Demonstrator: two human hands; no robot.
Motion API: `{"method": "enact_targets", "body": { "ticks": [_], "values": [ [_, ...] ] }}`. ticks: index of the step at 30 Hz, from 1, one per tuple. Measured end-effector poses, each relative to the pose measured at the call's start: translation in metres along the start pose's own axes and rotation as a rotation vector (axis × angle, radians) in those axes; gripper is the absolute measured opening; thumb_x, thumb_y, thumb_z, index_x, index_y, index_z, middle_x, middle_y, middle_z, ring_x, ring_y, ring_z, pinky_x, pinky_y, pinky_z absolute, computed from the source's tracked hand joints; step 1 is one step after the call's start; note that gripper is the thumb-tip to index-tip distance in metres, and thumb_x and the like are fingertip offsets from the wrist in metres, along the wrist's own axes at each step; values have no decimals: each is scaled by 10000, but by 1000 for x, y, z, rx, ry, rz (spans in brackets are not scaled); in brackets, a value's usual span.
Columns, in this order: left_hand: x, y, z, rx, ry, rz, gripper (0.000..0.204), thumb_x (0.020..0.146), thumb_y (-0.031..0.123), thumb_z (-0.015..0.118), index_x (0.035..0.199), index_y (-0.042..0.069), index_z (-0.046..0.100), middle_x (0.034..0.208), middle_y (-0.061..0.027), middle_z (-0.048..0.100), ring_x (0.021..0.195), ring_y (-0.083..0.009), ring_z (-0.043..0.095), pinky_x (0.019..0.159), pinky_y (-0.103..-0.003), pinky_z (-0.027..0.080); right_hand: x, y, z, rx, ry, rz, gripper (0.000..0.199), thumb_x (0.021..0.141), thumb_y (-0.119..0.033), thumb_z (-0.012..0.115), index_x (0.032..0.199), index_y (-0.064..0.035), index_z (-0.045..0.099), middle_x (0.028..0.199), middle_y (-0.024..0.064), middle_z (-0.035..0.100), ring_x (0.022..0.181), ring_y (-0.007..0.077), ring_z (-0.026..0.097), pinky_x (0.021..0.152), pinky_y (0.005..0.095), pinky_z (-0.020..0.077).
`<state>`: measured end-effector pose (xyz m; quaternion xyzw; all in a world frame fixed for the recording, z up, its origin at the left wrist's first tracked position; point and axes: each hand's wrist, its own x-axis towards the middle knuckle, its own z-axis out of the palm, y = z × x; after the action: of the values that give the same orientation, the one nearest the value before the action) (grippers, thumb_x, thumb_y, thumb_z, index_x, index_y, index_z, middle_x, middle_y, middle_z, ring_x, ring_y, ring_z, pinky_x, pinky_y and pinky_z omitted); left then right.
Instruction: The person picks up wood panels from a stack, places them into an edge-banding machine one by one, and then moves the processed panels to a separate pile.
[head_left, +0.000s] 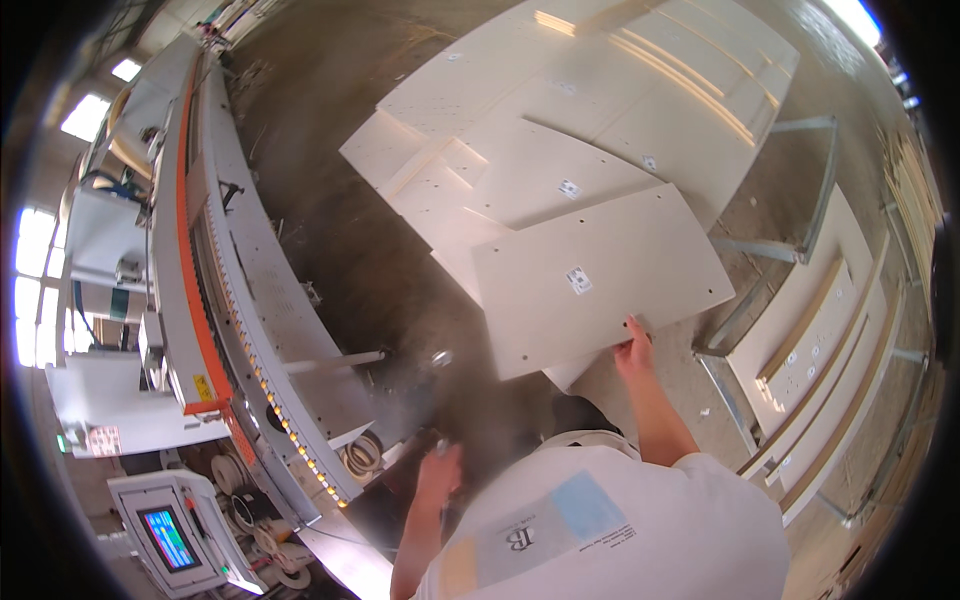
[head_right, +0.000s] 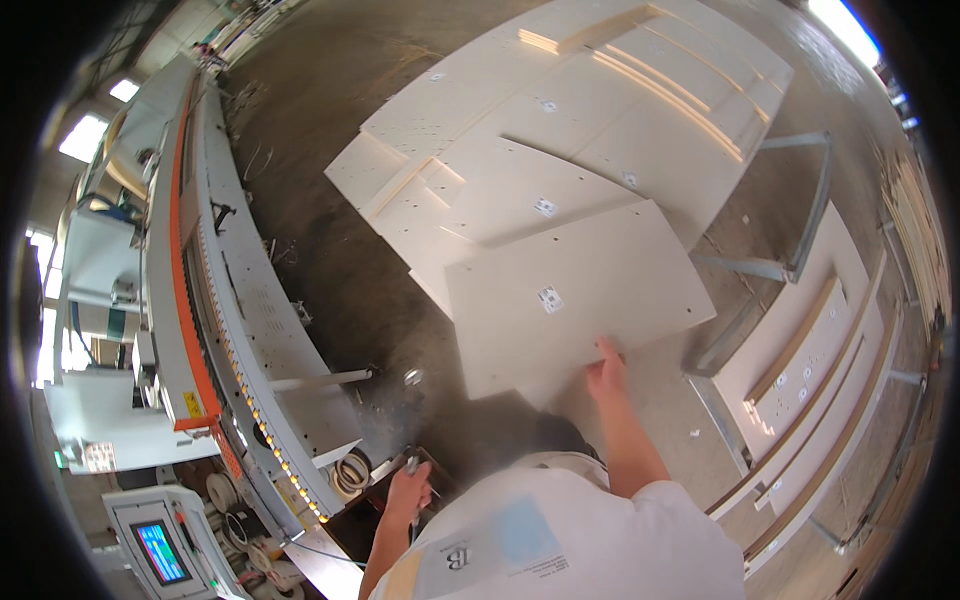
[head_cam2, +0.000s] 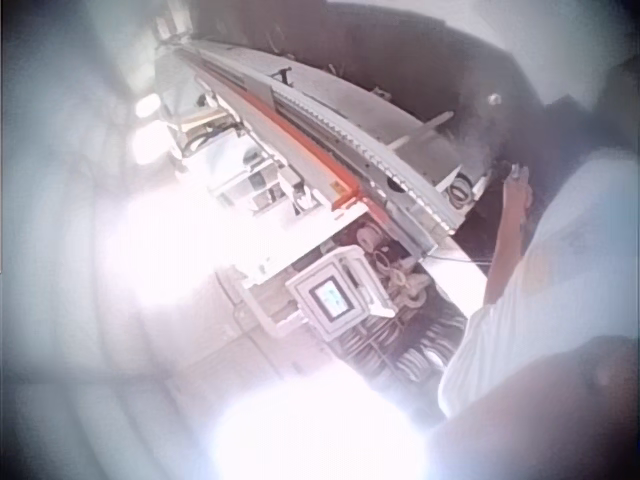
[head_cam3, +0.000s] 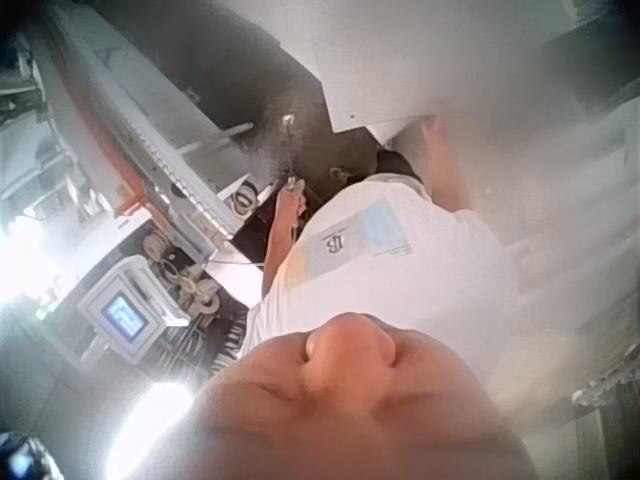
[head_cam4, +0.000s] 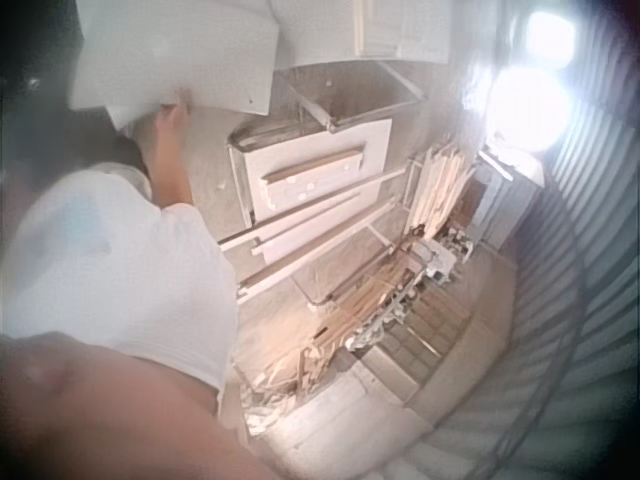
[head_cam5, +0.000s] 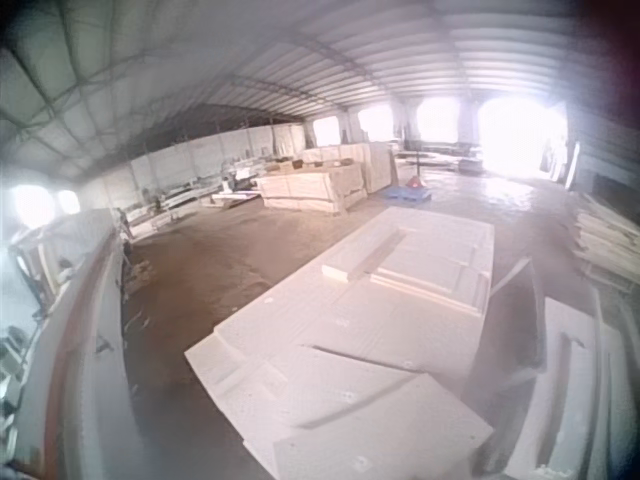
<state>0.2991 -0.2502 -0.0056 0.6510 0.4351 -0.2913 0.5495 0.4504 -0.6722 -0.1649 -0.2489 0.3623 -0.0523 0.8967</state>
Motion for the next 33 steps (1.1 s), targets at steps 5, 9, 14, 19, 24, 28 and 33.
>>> {"method": "enact_targets", "body": {
  "ticks": [5,9,14,19,24,28,33],
  "values": [
    [-57,-70,-65,23,-329,-181,213,928,164,679,779,76,555,562,13,438,438,-79,375,405,-261,235,-38,-18,20,-111,-172,110,230,946,-204,666,1147,-96,639,1114,33,684,1028,188,665,870,362,570],
    [-79,-111,-56,98,-568,-95,52,909,57,592,961,50,589,598,8,459,481,-77,393,426,-265,245,-51,-3,38,-207,-263,243,284,957,-247,642,1195,-95,619,1166,46,674,1084,210,649,928,384,543],
    [-68,-191,-64,129,-348,162,63,932,99,619,986,65,621,599,11,477,486,-83,424,431,-255,305,-82,56,102,-360,-513,451,352,975,-264,607,1270,-76,581,1248,75,637,1146,251,616,972,409,513],
    [-128,-244,-118,-761,-155,219,187,953,189,707,870,68,591,535,13,438,415,-83,374,376,-271,262,-154,133,161,-495,-663,590,383,980,-277,602,1293,-59,569,1282,89,614,1194,267,578,1014,439,480],
    [-200,-365,-141,-486,86,-5,134,927,130,697,847,35,646,532,-30,506,426,-114,452,397,-295,328,-194,236,175,-632,-783,747,395,952,-284,643,1272,-61,581,1263,78,620,1174,265,582,1015,439,474],
    [-240,-446,-155,-967,655,92,244,955,180,665,749,86,574,572,-12,548,458,-105,494,418,-278,363,-235,312,181,-790,-795,814,402,922,-294,681,1241,-63,598,1225,77,639,1146,260,598,996,428,481],
    [-266,-462,-174,-140,1209,-120,116,848,135,733,960,134,703,747,-34,613,732,-183,613,756,-381,490,-269,404,181,-943,-862,866,370,895,-231,716,1207,-59,618,1187,76,652,1121,257,608,991,429,484]
  ]
}}
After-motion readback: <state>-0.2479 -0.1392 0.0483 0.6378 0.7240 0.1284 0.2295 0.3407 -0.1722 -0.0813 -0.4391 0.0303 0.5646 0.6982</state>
